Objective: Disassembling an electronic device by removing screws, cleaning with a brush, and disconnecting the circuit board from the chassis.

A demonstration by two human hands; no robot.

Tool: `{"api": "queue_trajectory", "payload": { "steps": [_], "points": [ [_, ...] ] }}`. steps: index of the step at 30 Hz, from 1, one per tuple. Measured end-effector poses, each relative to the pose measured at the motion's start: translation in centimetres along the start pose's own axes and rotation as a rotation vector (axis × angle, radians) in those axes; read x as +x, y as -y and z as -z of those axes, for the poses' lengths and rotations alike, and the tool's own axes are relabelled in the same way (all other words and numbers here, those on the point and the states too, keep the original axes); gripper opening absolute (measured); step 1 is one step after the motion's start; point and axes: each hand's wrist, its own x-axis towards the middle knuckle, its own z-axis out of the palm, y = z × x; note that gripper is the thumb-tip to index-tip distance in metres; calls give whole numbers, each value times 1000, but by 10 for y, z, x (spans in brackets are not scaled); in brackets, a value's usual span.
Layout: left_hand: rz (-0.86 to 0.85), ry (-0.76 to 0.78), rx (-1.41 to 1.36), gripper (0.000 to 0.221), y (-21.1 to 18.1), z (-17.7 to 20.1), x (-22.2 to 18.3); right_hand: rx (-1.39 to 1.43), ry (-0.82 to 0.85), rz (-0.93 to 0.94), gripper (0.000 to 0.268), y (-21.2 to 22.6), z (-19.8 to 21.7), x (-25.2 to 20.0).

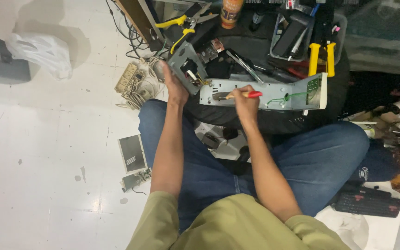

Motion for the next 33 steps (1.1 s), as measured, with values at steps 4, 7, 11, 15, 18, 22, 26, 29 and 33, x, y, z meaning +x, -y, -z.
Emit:
{"api": "queue_trajectory", "payload": {
  "steps": [4,7,11,15,18,22,26,29,33],
  "points": [
    [-106,162,-60,94,50,33,26,162,-75,-246,14,-52,24,40],
    [-418,373,386,95,95,82,71,193,-110,-264,57,-45,29,31],
    [-482,376,314,66,114,65,72,245,-180,-190,70,-83,35,37],
    [-611,177,407,91,126,53,60,-29,-518,220,63,-55,43,12],
    [-666,177,447,102,125,41,46,-140,-410,519,26,5,33,-12],
    [-935,235,646,108,119,26,28,-195,30,589,38,33,31,-11],
    [-1111,253,797,101,133,21,31,-232,219,509,25,12,37,15],
    [-1175,272,901,102,124,19,27,-140,226,389,16,11,40,15],
    [-892,337,837,66,90,33,31,84,213,257,11,18,34,9]
  ]
}}
